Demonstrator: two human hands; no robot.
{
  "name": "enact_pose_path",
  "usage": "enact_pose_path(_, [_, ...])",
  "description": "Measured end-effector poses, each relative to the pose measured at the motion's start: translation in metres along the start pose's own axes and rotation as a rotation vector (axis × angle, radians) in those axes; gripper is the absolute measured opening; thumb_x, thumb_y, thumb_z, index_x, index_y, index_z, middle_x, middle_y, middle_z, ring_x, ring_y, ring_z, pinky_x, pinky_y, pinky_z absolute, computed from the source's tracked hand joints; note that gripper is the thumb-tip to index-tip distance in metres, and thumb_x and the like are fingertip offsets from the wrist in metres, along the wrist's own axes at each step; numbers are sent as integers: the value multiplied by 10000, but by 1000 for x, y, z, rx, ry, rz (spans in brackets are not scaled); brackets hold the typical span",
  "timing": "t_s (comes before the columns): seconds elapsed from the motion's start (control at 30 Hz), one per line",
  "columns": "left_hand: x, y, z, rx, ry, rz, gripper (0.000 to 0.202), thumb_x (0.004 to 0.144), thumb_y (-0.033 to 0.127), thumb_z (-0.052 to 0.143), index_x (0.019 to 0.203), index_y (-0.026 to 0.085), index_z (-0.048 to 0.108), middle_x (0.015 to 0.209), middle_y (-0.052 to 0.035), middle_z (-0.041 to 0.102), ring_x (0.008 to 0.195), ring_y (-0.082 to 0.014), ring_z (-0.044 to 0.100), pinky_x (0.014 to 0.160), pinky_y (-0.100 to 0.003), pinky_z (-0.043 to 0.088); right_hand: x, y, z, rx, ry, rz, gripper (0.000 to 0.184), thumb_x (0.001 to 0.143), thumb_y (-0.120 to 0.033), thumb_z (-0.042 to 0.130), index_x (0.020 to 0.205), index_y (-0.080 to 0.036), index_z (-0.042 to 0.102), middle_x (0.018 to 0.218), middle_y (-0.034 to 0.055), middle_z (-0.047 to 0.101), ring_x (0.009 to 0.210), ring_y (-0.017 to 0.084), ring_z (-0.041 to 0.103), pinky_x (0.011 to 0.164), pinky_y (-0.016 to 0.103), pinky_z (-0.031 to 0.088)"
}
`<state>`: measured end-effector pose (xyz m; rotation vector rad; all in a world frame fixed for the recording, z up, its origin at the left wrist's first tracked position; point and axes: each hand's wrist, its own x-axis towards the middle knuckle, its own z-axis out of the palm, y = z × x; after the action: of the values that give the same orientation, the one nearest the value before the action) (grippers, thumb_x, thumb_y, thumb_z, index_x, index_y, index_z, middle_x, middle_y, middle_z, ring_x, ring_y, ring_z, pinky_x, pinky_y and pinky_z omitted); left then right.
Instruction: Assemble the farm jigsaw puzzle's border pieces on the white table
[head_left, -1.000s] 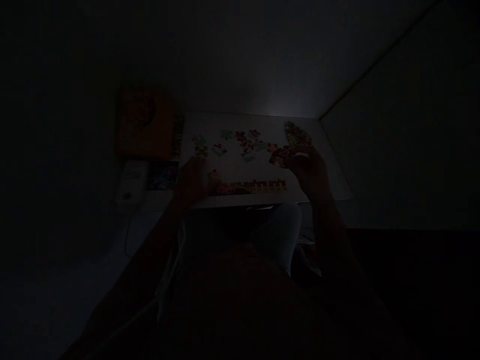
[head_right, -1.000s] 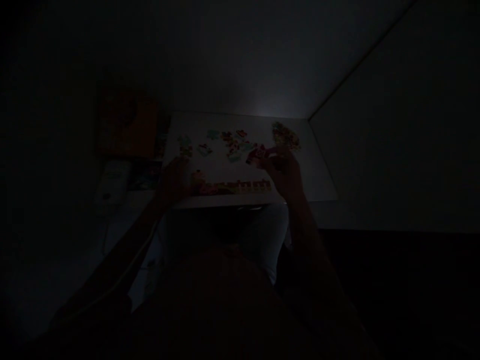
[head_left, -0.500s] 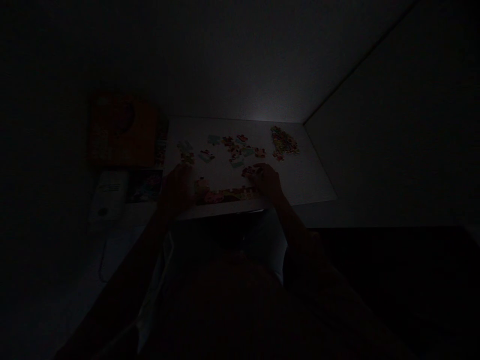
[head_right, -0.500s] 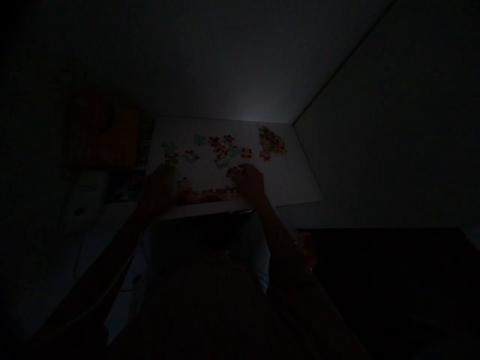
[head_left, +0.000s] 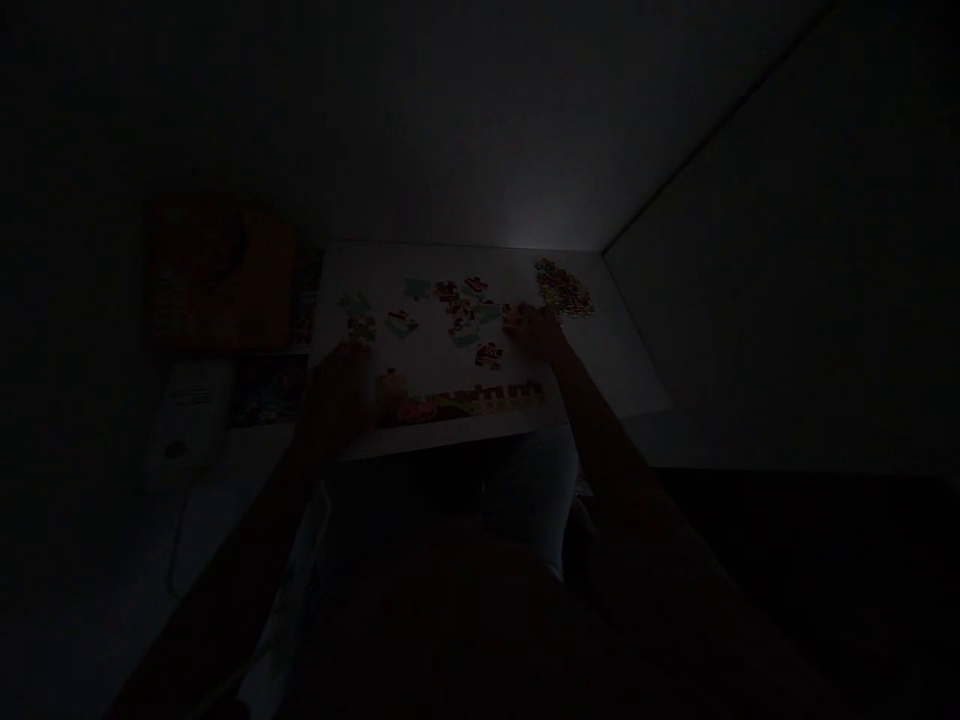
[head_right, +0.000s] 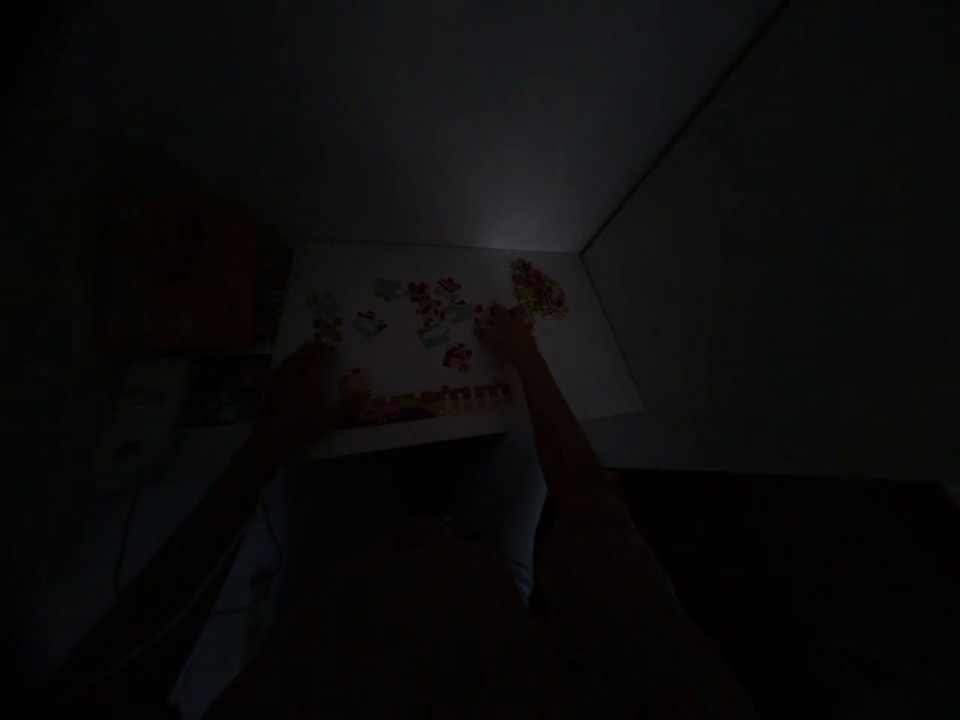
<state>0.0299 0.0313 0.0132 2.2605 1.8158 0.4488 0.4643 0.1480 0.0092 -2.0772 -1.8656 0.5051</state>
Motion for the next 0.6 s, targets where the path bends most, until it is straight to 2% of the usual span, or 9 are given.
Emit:
enact_pose_path(0.1, [0,-1,1,-3,3,-2,900,1029,603,750,1754,126,509,1862,-290,490,1757,-463,458,1448,-646,387,2,0,0,16,5,9,728,994,-532,856,1594,-151,698,1604,293,613,1417,427,716,1232,573,593])
enact_pose_path(0.27, [-1,0,-1,-1,-29,-7,902,1048,631,743,1771,148,502,1872,-281,477,1769,-457,441,1458,-655,369,-12,3,8,80,137,-32,551,1010,-597,810,1372,-189,731,1497,259,674,1351,410,721,1161,561,624])
enact_pose_path(0.43, [-4,3,-2,19,-6,-18,870,1048,577,754,1776,170,507,1865,-272,491,1769,-453,444,1455,-653,375,-25,6,17,128,218,-48,528,961,-616,838,1284,-219,708,1548,264,669,1408,425,697,1178,586,618])
enact_pose_path(0.6, [-2,1,-1,38,-26,-15,855,1043,585,753,1761,176,531,1866,-269,494,1764,-452,458,1443,-632,403,-28,4,19,93,215,-85,507,982,-648,815,1251,-231,709,1511,252,680,1384,421,706,1161,580,624])
